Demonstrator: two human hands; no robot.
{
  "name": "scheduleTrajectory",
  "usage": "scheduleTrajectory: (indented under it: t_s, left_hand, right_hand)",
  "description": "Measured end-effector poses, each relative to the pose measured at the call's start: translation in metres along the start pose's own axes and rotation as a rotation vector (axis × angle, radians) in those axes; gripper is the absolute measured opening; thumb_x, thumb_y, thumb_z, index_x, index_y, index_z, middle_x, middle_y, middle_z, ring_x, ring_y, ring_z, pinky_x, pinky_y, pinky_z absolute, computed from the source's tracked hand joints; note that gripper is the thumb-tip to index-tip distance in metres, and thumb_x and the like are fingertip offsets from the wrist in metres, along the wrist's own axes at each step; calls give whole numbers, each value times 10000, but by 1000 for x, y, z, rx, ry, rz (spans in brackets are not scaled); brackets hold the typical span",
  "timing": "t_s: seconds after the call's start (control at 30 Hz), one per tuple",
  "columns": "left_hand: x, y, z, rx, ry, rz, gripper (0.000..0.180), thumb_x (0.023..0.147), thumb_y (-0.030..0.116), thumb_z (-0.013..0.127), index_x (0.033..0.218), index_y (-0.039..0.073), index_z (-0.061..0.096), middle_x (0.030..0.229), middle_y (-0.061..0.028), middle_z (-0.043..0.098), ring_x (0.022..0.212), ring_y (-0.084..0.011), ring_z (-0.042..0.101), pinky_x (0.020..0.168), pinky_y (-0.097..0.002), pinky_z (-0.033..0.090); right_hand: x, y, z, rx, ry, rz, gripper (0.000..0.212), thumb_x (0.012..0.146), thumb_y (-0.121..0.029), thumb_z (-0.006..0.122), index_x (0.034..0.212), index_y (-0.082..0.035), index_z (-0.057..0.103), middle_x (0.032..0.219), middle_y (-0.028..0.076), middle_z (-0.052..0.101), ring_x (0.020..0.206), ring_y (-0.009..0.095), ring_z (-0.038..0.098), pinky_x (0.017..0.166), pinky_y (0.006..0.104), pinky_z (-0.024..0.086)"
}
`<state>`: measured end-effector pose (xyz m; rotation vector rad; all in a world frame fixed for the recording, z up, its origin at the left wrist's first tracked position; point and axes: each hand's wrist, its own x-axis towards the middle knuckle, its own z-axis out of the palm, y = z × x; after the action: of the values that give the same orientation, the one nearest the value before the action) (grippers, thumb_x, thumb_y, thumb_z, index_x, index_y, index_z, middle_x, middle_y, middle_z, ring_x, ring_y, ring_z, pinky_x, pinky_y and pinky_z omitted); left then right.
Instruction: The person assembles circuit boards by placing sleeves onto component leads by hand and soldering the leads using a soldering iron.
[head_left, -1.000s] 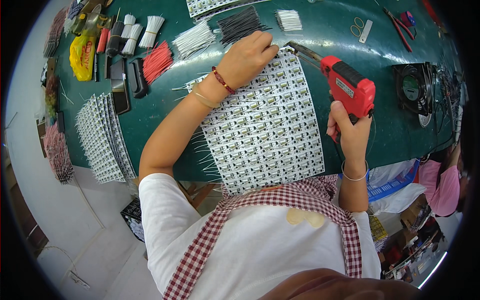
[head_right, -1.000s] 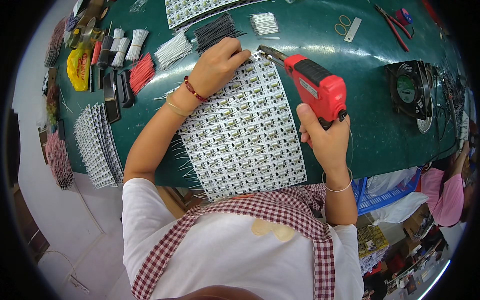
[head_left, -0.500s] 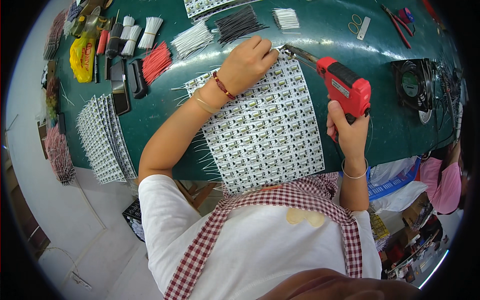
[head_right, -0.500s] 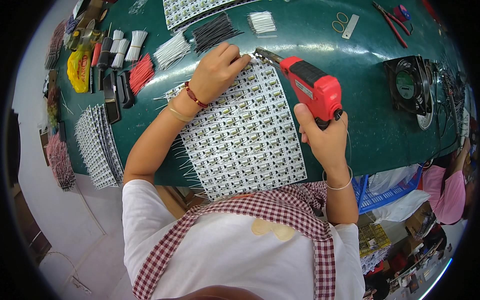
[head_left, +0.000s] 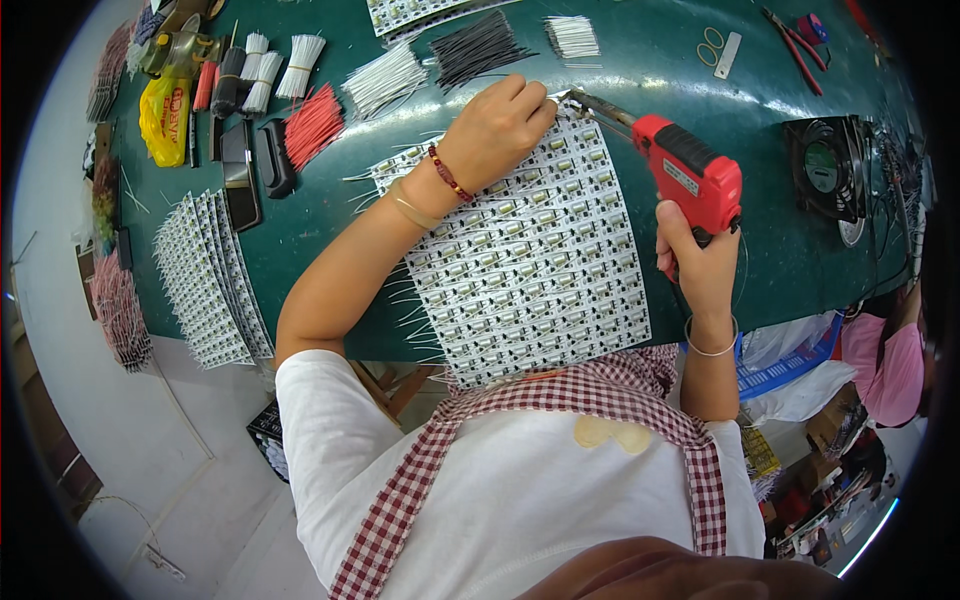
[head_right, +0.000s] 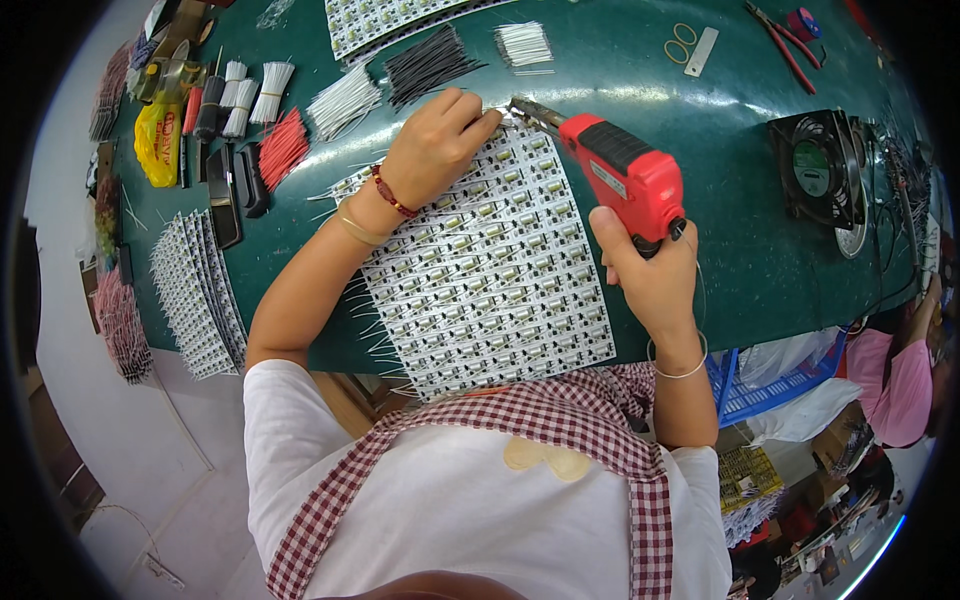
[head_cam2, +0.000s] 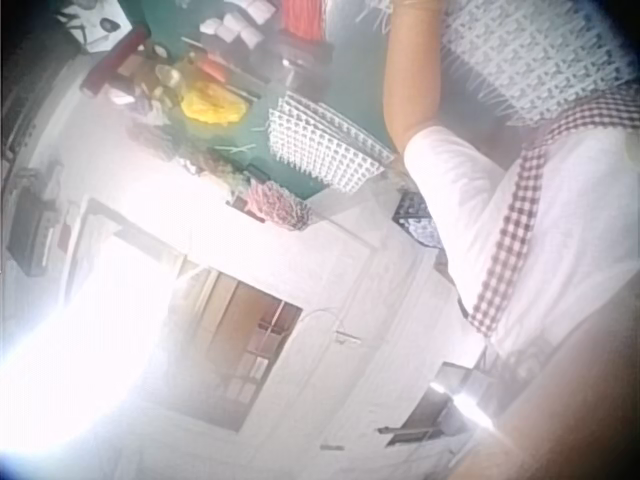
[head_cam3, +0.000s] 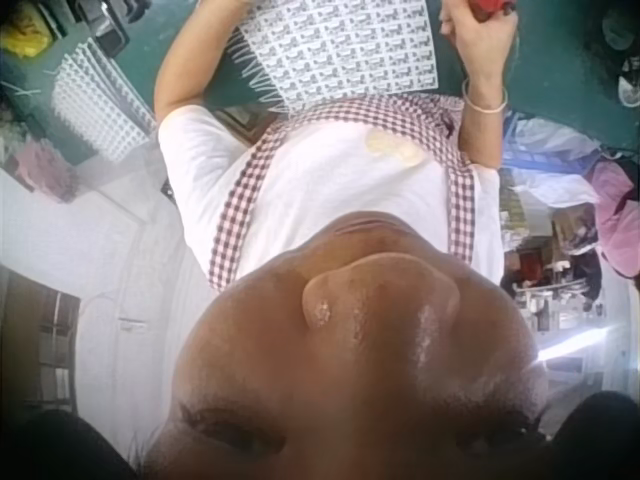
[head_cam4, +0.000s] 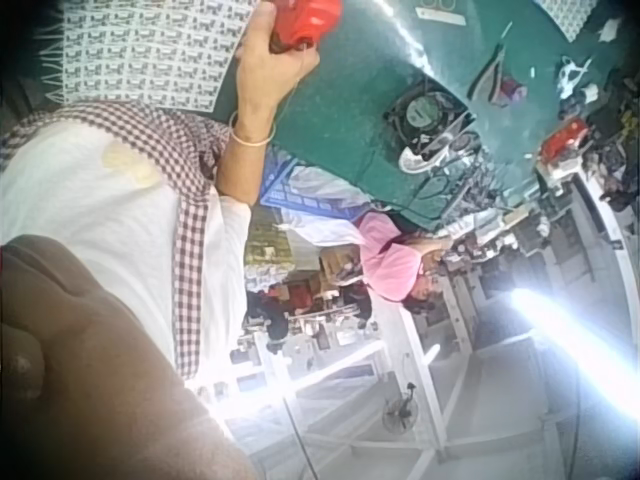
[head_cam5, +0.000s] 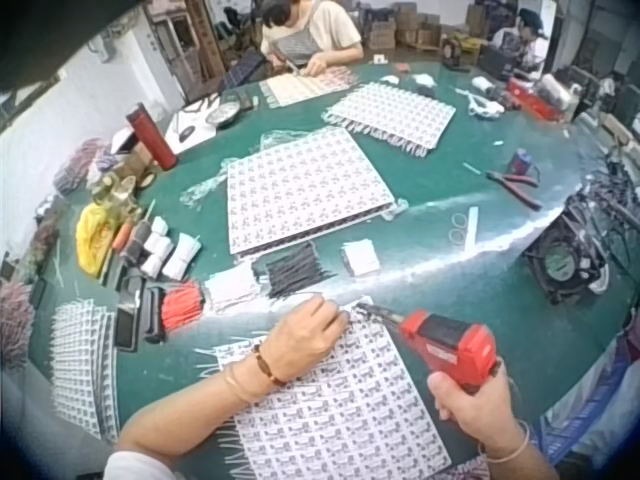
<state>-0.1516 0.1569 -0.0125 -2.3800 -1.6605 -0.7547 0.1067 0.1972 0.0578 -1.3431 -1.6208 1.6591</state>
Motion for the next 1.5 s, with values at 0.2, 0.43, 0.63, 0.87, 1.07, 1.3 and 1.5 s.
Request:
scheduleTrajectory:
  t_s: [0.2,0.43,0.63,0.87,1.07,1.3,1.5]
  left_hand:
    - [0,0,0,-2,-1,-16,190,724,3,637,914,12,635,784,-70,480,743,-219,528,644,-324,483]
    - [-1,3,-2,4,28,-28,210,710,-16,632,916,24,636,771,-65,478,741,-218,536,630,-327,484]
    - [-1,3,-2,-12,-6,-38,234,701,-19,629,929,30,634,786,-66,479,756,-218,537,643,-328,487]
    - [0,3,1,-23,-6,-36,211,714,-3,625,924,24,630,789,-68,477,761,-221,537,653,-327,487]
    - [0,3,0,-30,4,-34,190,722,-3,620,911,17,623,792,-75,479,760,-228,539,659,-332,484]
    - [1,3,0,-50,14,-31,166,726,-7,618,891,5,621,793,-81,488,760,-235,541,664,-334,479]
    - [-2,1,2,-77,47,-40,181,708,-32,637,885,-1,624,786,-80,505,743,-236,546,656,-332,479]
  right_hand:
    - [1,-2,-3,63,-23,-9,197,867,-190,707,809,-26,614,547,-9,555,436,57,515,411,200,395]
    - [2,2,-3,55,-30,-17,213,865,-196,713,780,-27,615,546,-7,558,436,57,512,413,204,388]
    - [2,1,-3,29,-29,-22,228,857,-198,724,749,-27,619,549,-8,559,439,55,507,418,210,384]
    - [-1,4,-1,-40,3,8,233,845,-203,739,746,-27,622,577,-2,571,450,58,508,421,221,390]
    - [-1,0,-4,58,20,-4,207,850,-188,730,783,-24,622,580,-3,570,452,56,510,427,205,399]
    - [0,1,-4,63,-8,-2,201,853,-179,725,778,-26,619,572,-7,565,451,50,506,426,201,395]
    - [0,2,-2,19,-14,-14,211,851,-171,728,739,-26,624,559,-20,555,445,46,492,417,213,377]
